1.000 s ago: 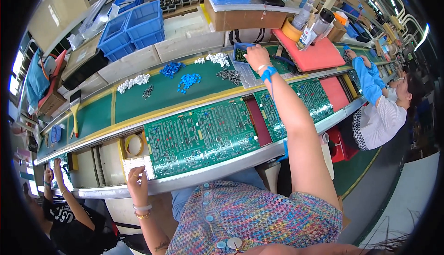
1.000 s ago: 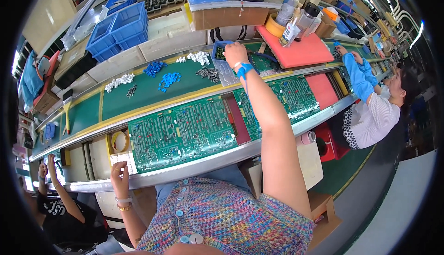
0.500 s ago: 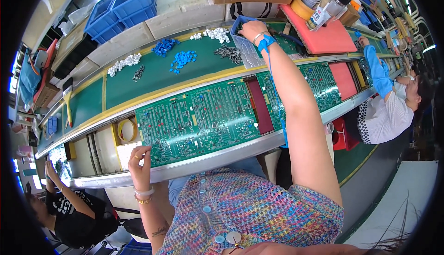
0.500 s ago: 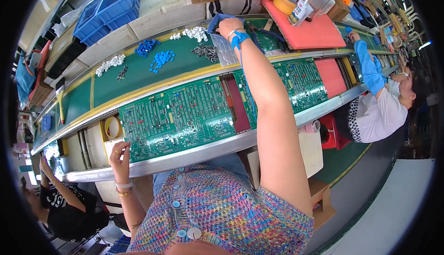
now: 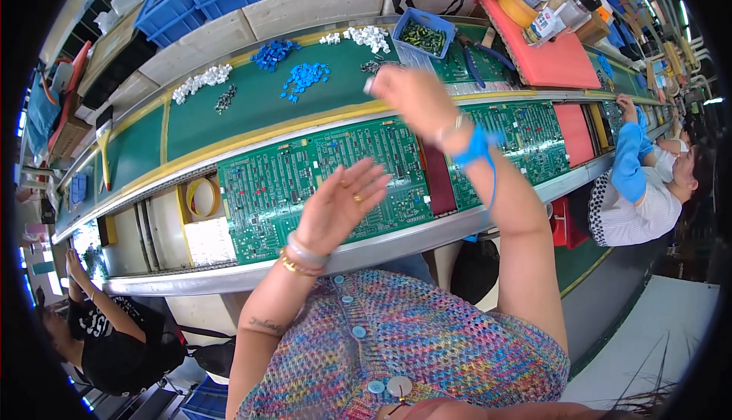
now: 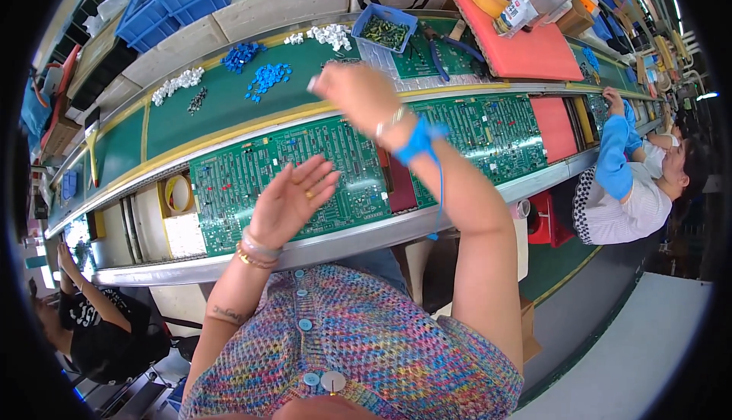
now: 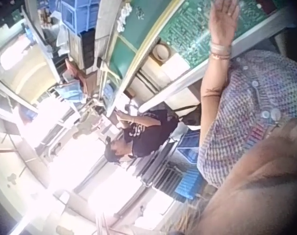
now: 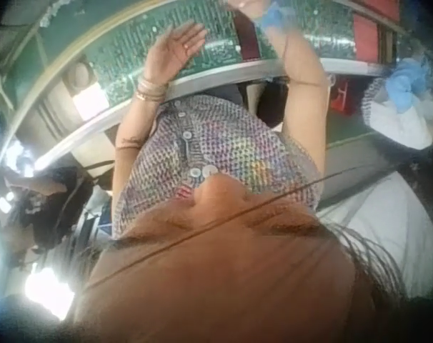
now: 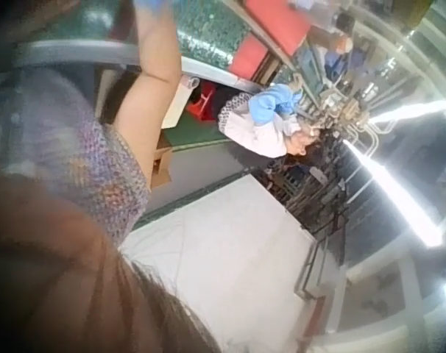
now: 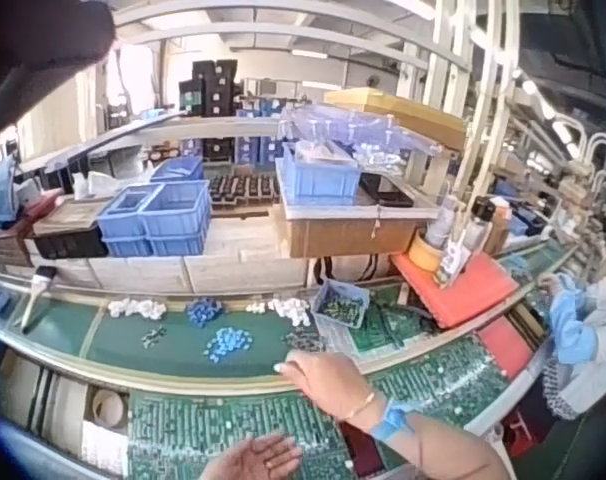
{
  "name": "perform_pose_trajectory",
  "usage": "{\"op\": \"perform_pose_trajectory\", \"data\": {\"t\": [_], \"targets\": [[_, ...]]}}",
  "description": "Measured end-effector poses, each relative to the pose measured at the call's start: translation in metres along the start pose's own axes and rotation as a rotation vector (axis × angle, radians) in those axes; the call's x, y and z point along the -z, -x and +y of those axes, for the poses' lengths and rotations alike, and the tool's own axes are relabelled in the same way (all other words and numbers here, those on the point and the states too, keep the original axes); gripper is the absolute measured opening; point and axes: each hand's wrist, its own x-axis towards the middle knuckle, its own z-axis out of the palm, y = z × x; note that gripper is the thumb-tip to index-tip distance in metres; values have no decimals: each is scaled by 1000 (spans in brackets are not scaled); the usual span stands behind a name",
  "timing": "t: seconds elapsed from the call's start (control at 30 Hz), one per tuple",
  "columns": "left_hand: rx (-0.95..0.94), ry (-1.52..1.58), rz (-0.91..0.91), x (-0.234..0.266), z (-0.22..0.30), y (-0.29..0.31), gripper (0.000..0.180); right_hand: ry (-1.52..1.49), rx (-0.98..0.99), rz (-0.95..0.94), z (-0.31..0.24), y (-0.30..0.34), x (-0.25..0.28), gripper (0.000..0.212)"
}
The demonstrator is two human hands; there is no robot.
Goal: The person assembles circuit boards on an assembly line by picking electronic components from the table and inserting them into the circuit boards by hand.
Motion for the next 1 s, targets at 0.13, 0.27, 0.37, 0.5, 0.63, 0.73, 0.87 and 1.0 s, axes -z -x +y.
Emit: {"op": "perform_pose_trajectory", "data": {"t": [0.13, 0.27, 0.37, 0.5, 0.63, 0.73, 0.87, 1.0], "targets": [[186, 393, -145, 3, -30, -7, 35, 83, 201, 39, -44, 86, -43, 15], [211, 435, 31, 15, -44, 11, 28, 94, 237, 35, -58, 121, -60, 16], [175, 426, 108, 12, -45, 20, 28, -42, 246, 195, -66, 132, -69, 18], [170, 429, 60, 30, -56, 24, 34, -67, 257, 190, -72, 139, -71, 25], [201, 270, 138, 8, -53, 29, 35, -129, 171, 233, -73, 142, -60, 24], [193, 242, 81, 12, -53, 26, 34, -76, 184, 144, -68, 140, -50, 20], [205, 225, 121, 5, -53, 21, 29, -26, 223, 96, -64, 135, -46, 19], [232, 236, 149, 8, -54, 18, 24, -176, 88, 113, -54, 133, -32, 21]]}}
